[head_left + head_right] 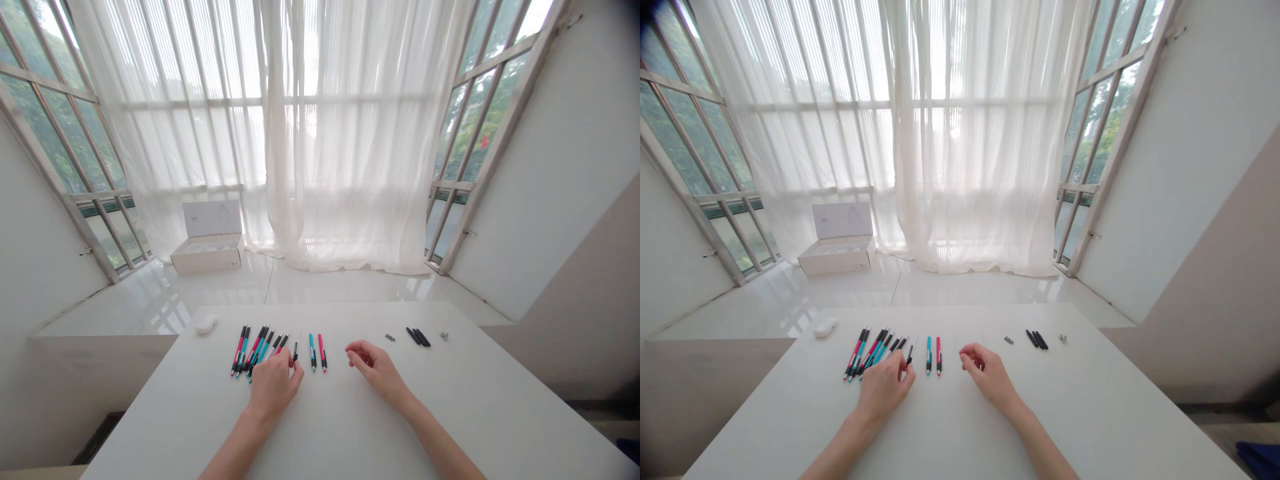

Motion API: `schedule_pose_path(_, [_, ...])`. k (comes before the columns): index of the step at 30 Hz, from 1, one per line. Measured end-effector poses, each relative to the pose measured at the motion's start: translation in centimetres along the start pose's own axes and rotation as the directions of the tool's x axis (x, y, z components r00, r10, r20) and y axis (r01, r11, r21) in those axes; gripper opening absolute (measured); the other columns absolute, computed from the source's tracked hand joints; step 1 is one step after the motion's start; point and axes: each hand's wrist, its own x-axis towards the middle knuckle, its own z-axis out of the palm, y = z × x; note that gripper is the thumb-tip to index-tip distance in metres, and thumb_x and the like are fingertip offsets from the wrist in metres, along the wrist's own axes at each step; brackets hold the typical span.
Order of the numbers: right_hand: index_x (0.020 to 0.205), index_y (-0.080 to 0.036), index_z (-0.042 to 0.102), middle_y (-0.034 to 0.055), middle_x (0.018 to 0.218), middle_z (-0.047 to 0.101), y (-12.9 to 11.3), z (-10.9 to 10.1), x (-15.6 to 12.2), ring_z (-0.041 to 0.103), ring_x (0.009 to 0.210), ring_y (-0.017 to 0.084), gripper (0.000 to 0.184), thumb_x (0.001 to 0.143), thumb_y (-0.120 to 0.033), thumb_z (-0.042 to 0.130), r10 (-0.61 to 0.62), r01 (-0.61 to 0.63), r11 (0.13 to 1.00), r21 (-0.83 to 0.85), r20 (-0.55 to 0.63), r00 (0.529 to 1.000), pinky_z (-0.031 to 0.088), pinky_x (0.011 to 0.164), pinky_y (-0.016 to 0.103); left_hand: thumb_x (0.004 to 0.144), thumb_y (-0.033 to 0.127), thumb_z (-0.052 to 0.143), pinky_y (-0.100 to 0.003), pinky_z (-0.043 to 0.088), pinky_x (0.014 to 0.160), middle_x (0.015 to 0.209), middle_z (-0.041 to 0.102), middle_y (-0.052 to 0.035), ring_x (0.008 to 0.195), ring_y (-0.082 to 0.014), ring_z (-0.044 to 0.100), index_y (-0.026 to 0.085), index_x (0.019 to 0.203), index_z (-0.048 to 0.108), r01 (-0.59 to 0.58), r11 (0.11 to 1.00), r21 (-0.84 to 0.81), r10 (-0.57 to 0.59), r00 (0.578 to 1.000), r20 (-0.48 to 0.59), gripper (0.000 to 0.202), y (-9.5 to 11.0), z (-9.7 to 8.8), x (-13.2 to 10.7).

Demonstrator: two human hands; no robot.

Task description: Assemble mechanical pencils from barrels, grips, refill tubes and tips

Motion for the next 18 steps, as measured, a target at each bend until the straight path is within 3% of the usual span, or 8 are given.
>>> schedule_pose_path(5, [0.084, -0.02, 0.064, 0.0006, 0.066, 0.064, -0.5, 0.1, -0.2, 0.054, 0.06, 0.015, 0.032, 0.086, -0.048, 0.05, -0.016, 0.018, 0.998, -0.057, 0.034, 0.999, 0.041, 0.058, 0.027, 0.087, 0.026, 0.05, -0.026, 0.03, 0.053, 0.066, 0.064, 0.0007, 0.057, -0.0165, 0.06, 0.021, 0.075, 0.053, -0.013, 0.999, 0.039, 0.009, 0.993, 0.115, 0.013, 0.1, 0.2, 0.0])
schedule_pose_path(11, [0.082, -0.02, 0.065, -0.0004, 0.064, 0.063, -0.5, -0.1, -0.2, 0.052, 0.057, 0.014, 0.03, 0.086, -0.047, 0.051, -0.031, 0.032, 0.997, -0.065, 0.018, 0.999, 0.04, 0.056, 0.026, 0.093, 0.036, 0.049, -0.026, 0.035, 0.055, 0.069, 0.065, -0.0015, 0.06, -0.0168, 0.061, 0.02, 0.079, 0.056, -0.164, 0.986, -0.035, 0.166, 0.983, 0.072, 0.022, 0.5, 0.3, -0.5])
schedule_pose_path(18, [0.082, -0.02, 0.064, -0.0003, 0.062, 0.063, -0.5, -0.1, -0.1, 0.051, 0.056, 0.014, 0.029, 0.087, -0.045, 0.05, -0.054, 0.054, 0.995, -0.083, 0.002, 0.999, 0.039, 0.056, 0.026, 0.091, 0.02, 0.047, -0.03, 0.045, 0.067, 0.089, 0.067, -0.0082, 0.085, -0.024, 0.064, 0.018, 0.091, 0.062, -0.024, 0.983, 0.183, 0.033, 0.998, -0.045, 0.015, -1.7, -1.1, 0.8])
